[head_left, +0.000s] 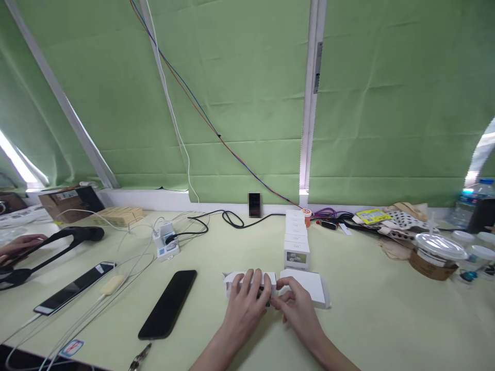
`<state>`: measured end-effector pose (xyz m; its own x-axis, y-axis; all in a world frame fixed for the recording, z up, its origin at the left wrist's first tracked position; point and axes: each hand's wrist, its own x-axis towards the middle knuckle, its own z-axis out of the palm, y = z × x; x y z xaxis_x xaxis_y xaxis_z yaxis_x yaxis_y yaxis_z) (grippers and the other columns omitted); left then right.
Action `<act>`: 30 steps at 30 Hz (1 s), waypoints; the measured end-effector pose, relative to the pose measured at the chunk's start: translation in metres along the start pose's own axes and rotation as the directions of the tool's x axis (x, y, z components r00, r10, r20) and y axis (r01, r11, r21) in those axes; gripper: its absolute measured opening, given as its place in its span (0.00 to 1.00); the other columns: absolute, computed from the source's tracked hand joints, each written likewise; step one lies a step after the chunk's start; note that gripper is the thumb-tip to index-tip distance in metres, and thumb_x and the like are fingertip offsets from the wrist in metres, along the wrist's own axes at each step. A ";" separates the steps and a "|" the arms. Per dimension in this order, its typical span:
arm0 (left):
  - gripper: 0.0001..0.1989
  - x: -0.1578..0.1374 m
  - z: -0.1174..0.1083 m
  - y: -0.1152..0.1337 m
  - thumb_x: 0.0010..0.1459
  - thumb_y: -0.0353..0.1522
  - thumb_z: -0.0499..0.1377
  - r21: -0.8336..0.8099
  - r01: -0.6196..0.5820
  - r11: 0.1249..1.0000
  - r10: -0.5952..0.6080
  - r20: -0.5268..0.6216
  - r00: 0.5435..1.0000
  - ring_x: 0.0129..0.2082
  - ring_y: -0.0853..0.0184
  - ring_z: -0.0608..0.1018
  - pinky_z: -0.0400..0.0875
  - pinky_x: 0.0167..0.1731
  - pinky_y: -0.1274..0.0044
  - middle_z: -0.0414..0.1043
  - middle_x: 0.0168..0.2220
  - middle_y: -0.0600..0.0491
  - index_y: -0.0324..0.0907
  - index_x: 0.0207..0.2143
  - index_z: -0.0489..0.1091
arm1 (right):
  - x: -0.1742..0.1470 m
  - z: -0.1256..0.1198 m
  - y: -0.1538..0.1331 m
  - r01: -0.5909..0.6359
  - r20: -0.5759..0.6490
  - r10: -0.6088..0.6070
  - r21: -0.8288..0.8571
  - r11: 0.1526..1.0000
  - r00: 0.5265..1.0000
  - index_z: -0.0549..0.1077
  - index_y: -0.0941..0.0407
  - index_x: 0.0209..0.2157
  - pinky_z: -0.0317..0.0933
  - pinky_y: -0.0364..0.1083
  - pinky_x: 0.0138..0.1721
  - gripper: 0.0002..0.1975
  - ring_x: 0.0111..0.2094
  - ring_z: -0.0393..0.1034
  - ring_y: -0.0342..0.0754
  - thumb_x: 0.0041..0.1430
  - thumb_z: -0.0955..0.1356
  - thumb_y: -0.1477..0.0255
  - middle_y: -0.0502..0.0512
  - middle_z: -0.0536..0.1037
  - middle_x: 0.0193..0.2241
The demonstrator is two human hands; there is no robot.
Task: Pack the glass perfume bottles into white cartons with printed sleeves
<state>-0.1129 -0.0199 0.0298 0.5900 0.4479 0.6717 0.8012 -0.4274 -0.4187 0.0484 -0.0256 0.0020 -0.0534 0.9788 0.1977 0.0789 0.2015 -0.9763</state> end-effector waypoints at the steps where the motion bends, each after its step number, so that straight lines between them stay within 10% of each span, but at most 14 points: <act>1: 0.21 0.000 0.000 0.000 0.49 0.24 0.54 0.002 -0.002 1.000 0.002 -0.004 1.000 0.45 0.54 0.73 0.59 0.45 0.62 0.74 0.45 0.45 0.42 0.47 0.66 | 0.000 0.000 0.000 -0.011 0.003 0.011 0.013 1.000 1.000 0.69 0.54 0.35 0.63 0.41 0.16 0.10 0.26 0.69 0.46 0.50 0.70 0.69 0.53 0.72 0.35; 22: 0.22 -0.011 0.002 0.002 0.52 0.31 0.57 -0.133 0.053 0.990 -0.035 0.136 0.990 0.48 0.53 0.71 0.59 0.47 0.61 0.72 0.48 0.43 0.43 0.51 0.63 | 0.001 -0.006 -0.008 0.100 0.118 -0.084 -0.139 0.985 0.989 0.64 0.54 0.26 0.51 0.39 0.21 0.08 0.23 0.57 0.40 0.49 0.69 0.72 0.44 0.63 0.21; 27: 0.29 0.000 0.006 -0.017 0.50 0.31 0.59 -0.131 0.114 0.985 -0.064 0.338 0.939 0.47 0.52 0.71 0.61 0.46 0.62 0.70 0.49 0.44 0.46 0.56 0.61 | -0.001 0.010 -0.012 0.286 -0.031 -0.345 -0.493 0.822 0.938 0.61 0.53 0.25 0.54 0.42 0.24 0.10 0.23 0.60 0.44 0.59 0.64 0.69 0.47 0.66 0.22; 30: 0.35 0.019 0.022 -0.063 0.50 0.32 0.59 -0.095 0.208 0.974 -0.141 0.468 0.873 0.53 0.49 0.68 0.55 0.53 0.58 0.65 0.55 0.42 0.46 0.61 0.54 | -0.008 0.019 -0.013 0.497 0.180 -0.491 -0.573 0.652 0.852 0.66 0.54 0.37 0.61 0.45 0.28 0.07 0.30 0.70 0.50 0.59 0.65 0.66 0.56 0.74 0.33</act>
<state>-0.1499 0.0326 0.0552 0.4486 0.8183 0.3595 0.8933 -0.3973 -0.2102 0.0286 -0.0363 0.0112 -0.2639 0.7289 0.6317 0.5951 0.6384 -0.4881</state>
